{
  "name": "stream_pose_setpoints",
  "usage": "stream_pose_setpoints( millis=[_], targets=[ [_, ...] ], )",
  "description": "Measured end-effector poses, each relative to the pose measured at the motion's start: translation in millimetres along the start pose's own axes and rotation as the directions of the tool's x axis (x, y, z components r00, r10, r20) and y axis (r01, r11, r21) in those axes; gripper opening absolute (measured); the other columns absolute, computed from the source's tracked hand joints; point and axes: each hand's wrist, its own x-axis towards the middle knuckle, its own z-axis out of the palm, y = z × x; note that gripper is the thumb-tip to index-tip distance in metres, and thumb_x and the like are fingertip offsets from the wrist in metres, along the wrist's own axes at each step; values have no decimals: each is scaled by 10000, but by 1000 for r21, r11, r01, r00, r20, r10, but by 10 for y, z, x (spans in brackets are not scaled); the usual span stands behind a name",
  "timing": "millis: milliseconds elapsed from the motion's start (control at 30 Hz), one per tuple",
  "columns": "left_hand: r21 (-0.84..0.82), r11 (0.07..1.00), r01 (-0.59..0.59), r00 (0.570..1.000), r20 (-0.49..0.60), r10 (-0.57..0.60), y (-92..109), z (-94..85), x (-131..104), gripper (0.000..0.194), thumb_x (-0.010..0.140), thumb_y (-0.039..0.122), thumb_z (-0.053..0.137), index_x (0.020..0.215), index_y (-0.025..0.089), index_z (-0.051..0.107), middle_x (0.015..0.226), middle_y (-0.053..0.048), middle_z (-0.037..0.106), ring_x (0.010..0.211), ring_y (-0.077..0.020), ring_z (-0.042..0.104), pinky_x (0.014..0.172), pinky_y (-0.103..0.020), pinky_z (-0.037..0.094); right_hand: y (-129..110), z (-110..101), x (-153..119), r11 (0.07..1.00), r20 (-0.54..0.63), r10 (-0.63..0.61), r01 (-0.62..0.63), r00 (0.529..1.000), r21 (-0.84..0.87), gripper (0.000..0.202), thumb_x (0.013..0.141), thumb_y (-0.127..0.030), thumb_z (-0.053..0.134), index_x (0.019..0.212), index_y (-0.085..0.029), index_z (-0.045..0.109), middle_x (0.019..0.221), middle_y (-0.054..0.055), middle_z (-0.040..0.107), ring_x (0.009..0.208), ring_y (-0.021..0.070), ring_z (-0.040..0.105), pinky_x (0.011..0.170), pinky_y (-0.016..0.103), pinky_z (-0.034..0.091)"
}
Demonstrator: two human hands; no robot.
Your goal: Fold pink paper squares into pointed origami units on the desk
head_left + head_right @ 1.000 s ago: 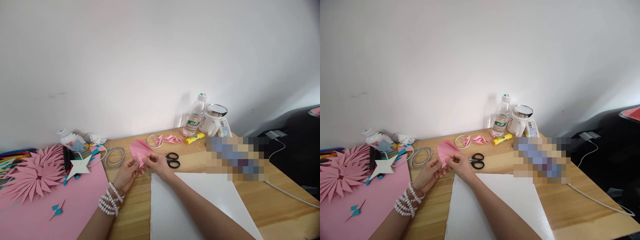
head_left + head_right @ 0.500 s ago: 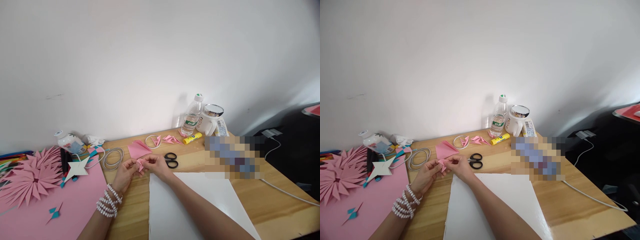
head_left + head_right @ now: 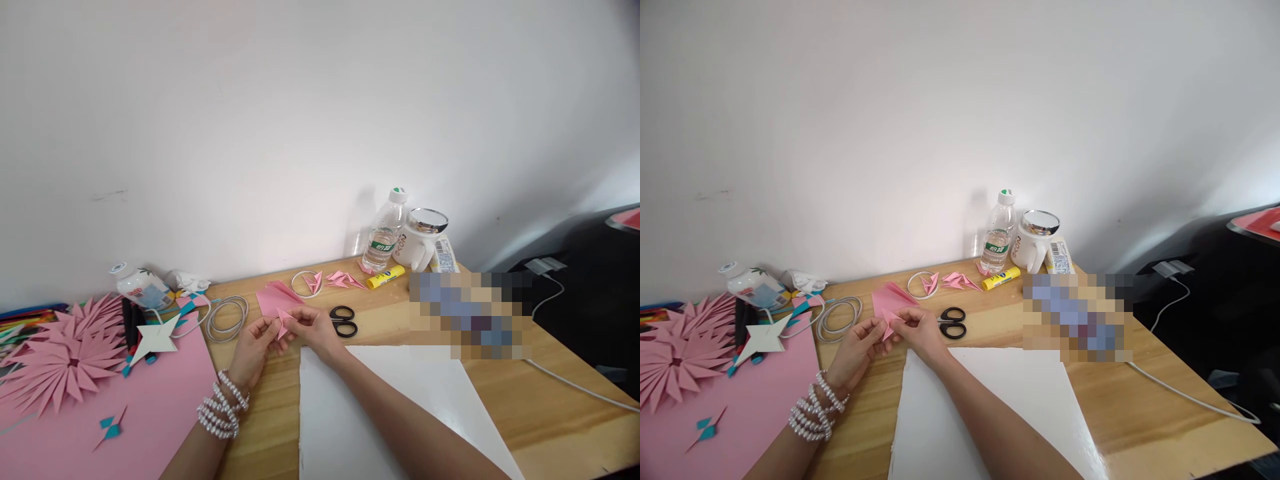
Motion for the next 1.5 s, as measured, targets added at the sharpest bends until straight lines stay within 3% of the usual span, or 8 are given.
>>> stream_pose_setpoints(
  millis=[300, 567, 767, 933, 1100, 1300, 1400, 1500],
  targets=[
    [80, 994, -70, 995, -67, 75, -25, -3, 2, 256, 605, 221, 697, 807, 124, 573, 642, -32, 663, 572, -137, 600, 557, -256, 477, 41, 14, 27, 999, -115, 7, -3, 993, 37, 254, 622, -365, 657, 630, -155, 514, 543, -13, 577, 467, 116, 561, 505, 240, 463],
    [148, 977, -154, 967, -181, 180, -28, 47, 7, 205, 639, 248, 661, 780, 126, 576, 569, -15, 653, 501, -133, 595, 506, -253, 491, 64, 30, 11, 999, -138, -35, 34, 990, -7, 190, 627, -311, 640, 671, -144, 560, 593, 3, 589, 519, 121, 570, 574, 256, 486],
    [235, 957, -170, 957, -193, 218, -12, 49, -1, 174, 633, 253, 659, 741, 132, 595, 501, 2, 633, 451, -135, 586, 486, -252, 490, 75, 35, 9, 986, -201, -103, 74, 974, -149, 177, 601, -291, 654, 604, -146, 553, 590, 7, 575, 530, 120, 536, 538, 241, 466],
    [280, 931, -235, 938, -186, 293, -67, 17, 15, 138, 665, 239, 623, 756, 143, 586, 517, 11, 625, 456, -133, 586, 487, -256, 498, 112, 43, 4, 972, -160, -134, 99, 978, -211, 147, 637, -280, 621, 624, -146, 561, 600, 13, 584, 544, 128, 547, 542, 247, 467],
    [459, 779, -427, 835, -131, 535, -159, -23, 15, 106, 683, 201, 595, 780, 162, 611, 728, -16, 613, 550, -121, 596, 526, -255, 517, 120, 56, -7, 955, -143, -175, 133, 974, -266, 147, 669, -286, 596, 604, -155, 579, 614, 16, 604, 571, 133, 564, 573, 250, 483],
    [709, 538, -455, 699, -90, 709, -166, -99, 17, 109, 715, 189, 557, 785, 176, 640, 771, -30, 593, 650, -132, 593, 546, -245, 514, 29, 107, -30, 993, -40, -113, 111, 993, -42, 189, 641, -306, 639, 755, -161, 599, 739, 38, 654, 669, 159, 617, 694, 296, 500],
    [756, 462, -464, 686, -24, 727, -145, -113, 19, 115, 718, 178, 553, 785, 177, 646, 783, -35, 601, 671, -133, 595, 544, -238, 512, 10, 109, -31, 997, -35, -70, 71, 997, 16, 232, 602, -288, 679, 776, -158, 598, 737, 39, 663, 703, 175, 627, 707, 306, 497],
    [761, 461, -456, 703, -9, 711, -148, -98, 21, 120, 715, 187, 559, 804, 179, 639, 786, -35, 618, 676, -136, 602, 565, -244, 518, 13, 91, -24, 999, -76, -33, 35, 997, 25, 222, 604, -298, 679, 747, -147, 602, 738, 51, 671, 727, 187, 631, 716, 311, 491]
  ],
)
